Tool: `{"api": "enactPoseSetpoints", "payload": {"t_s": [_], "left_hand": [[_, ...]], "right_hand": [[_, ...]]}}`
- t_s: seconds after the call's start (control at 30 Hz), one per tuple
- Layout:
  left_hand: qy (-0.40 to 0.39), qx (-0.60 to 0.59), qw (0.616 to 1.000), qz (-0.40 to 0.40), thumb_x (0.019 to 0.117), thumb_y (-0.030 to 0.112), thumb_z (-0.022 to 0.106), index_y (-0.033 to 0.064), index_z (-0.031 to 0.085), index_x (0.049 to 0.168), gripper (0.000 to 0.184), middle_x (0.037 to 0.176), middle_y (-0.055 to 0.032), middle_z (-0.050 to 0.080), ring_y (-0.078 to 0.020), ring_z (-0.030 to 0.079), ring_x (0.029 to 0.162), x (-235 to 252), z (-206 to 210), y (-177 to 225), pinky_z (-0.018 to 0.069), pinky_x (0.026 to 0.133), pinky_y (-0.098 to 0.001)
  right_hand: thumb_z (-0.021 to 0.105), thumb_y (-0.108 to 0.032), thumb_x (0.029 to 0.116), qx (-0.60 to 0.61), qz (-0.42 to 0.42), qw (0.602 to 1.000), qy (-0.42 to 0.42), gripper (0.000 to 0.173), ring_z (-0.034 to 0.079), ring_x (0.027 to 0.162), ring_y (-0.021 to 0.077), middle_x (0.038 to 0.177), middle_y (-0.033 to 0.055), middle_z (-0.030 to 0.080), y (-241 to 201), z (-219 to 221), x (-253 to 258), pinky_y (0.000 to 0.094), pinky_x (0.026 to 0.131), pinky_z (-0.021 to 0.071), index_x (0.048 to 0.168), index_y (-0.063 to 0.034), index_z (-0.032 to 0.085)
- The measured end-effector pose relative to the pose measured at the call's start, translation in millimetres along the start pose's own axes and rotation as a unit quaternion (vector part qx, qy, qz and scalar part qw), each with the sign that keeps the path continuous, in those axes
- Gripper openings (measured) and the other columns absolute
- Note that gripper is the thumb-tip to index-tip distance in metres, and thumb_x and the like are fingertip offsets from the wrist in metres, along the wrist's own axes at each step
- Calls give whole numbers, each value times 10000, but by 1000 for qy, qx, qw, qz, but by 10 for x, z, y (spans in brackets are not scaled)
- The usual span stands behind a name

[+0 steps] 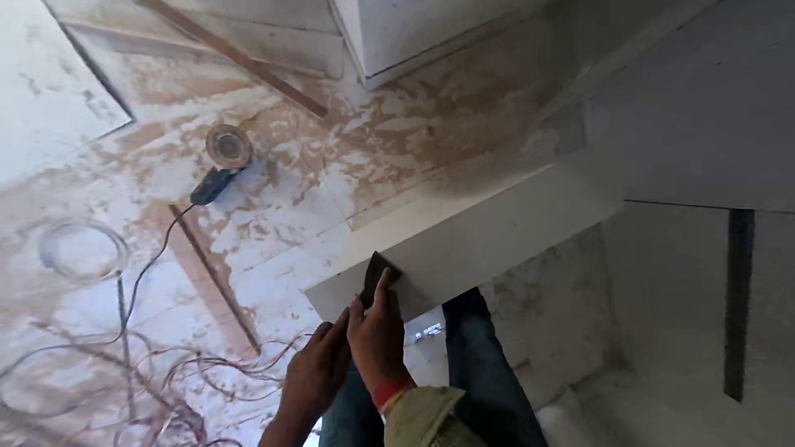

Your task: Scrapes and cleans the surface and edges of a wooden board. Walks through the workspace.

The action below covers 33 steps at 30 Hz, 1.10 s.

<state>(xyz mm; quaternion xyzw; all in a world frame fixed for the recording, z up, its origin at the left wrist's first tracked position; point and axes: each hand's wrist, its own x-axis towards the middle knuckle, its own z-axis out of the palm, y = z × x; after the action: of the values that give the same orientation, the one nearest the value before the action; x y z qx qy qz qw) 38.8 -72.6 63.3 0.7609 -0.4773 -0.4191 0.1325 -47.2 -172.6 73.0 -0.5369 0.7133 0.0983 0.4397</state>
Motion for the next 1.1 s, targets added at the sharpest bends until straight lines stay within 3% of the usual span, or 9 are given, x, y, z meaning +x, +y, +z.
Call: {"api": "enactPoseSetpoints", "payload": {"t_s": [0.13, 0.2, 0.33, 0.47, 0.53, 0.7, 0.9, 1.0, 1.1], "left_hand": [[-36, 33, 998, 49, 989, 289, 460, 175, 681, 1355, 442, 909, -100, 674, -276, 662, 667, 520, -91, 351, 550, 559, -517], [-56, 44, 995, 69, 992, 254, 504, 178, 669, 1368, 418, 913, -108, 674, -285, 665, 671, 799, -78, 565, 550, 565, -522], [-93, 60, 989, 98, 1010, 231, 546, 223, 643, 1405, 406, 912, -106, 671, -293, 662, 680, 1360, -32, 982, 544, 578, -533], [-119, 85, 980, 135, 1021, 258, 536, 287, 608, 1442, 428, 905, -70, 659, -249, 644, 650, 1750, -41, 1253, 539, 555, -497], [-120, 95, 976, 155, 1012, 242, 549, 281, 632, 1418, 417, 894, -65, 658, -238, 635, 631, 1874, -68, 1308, 531, 542, -488], [-128, 120, 969, 175, 979, 204, 530, 221, 656, 1391, 431, 924, -77, 668, -245, 652, 632, 1955, -116, 1303, 546, 533, -489], [-153, 125, 953, 229, 948, 201, 512, 216, 661, 1388, 465, 882, -53, 659, -194, 632, 609, 2174, -232, 1260, 540, 520, -425], [-169, 136, 941, 260, 947, 201, 511, 221, 651, 1403, 478, 871, -63, 664, -219, 637, 626, 2289, -320, 1196, 538, 535, -449], [-183, 132, 936, 270, 933, 177, 535, 198, 656, 1393, 477, 896, -79, 671, -234, 647, 624, 2308, -345, 1127, 546, 532, -473]], "right_hand": [[509, -287, 1068, 17, 16, 998, 49, 683, 694, 1085, 336, 1312, 247, 631, -44, -287, 300, 465, 924, 570, 1610, 20, 230], [502, -287, 1070, 25, 32, 997, 65, 664, 693, 1081, 343, 1278, 238, 652, -44, -521, 509, 481, 924, 564, 1611, 5, 250], [506, -321, 1070, 53, 81, 992, 81, 645, 712, 1023, 326, 1083, 181, 727, -76, -1030, 944, 498, 907, 560, 1611, -46, 286], [498, -313, 1074, 70, 110, 987, 91, 647, 718, 1017, 313, 1087, 173, 728, -102, -1361, 1212, 482, 893, 571, 1615, -46, 266], [494, -300, 1077, 86, 102, 985, 107, 643, 722, 985, 328, 1070, 199, 719, -106, -1404, 1265, 485, 861, 584, 1602, -7, 266], [468, -300, 1087, 153, 124, 976, 92, 646, 692, 1098, 312, 1242, 197, 681, -139, -1395, 1269, 467, 940, 556, 1623, -30, 230], [411, -292, 1108, 152, 145, 969, 127, 637, 701, 1056, 319, 1254, 224, 655, -251, -1284, 1297, 451, 885, 576, 1627, -9, 174], [432, -286, 1102, 143, 153, 960, 187, 641, 716, 1013, 311, 1231, 225, 666, -330, -1128, 1305, 442, 848, 590, 1624, -2, 194], [440, -291, 1098, 142, 185, 954, 187, 639, 719, 1002, 322, 1186, 220, 683, -377, -1066, 1322, 450, 851, 589, 1614, 11, 216]]}}
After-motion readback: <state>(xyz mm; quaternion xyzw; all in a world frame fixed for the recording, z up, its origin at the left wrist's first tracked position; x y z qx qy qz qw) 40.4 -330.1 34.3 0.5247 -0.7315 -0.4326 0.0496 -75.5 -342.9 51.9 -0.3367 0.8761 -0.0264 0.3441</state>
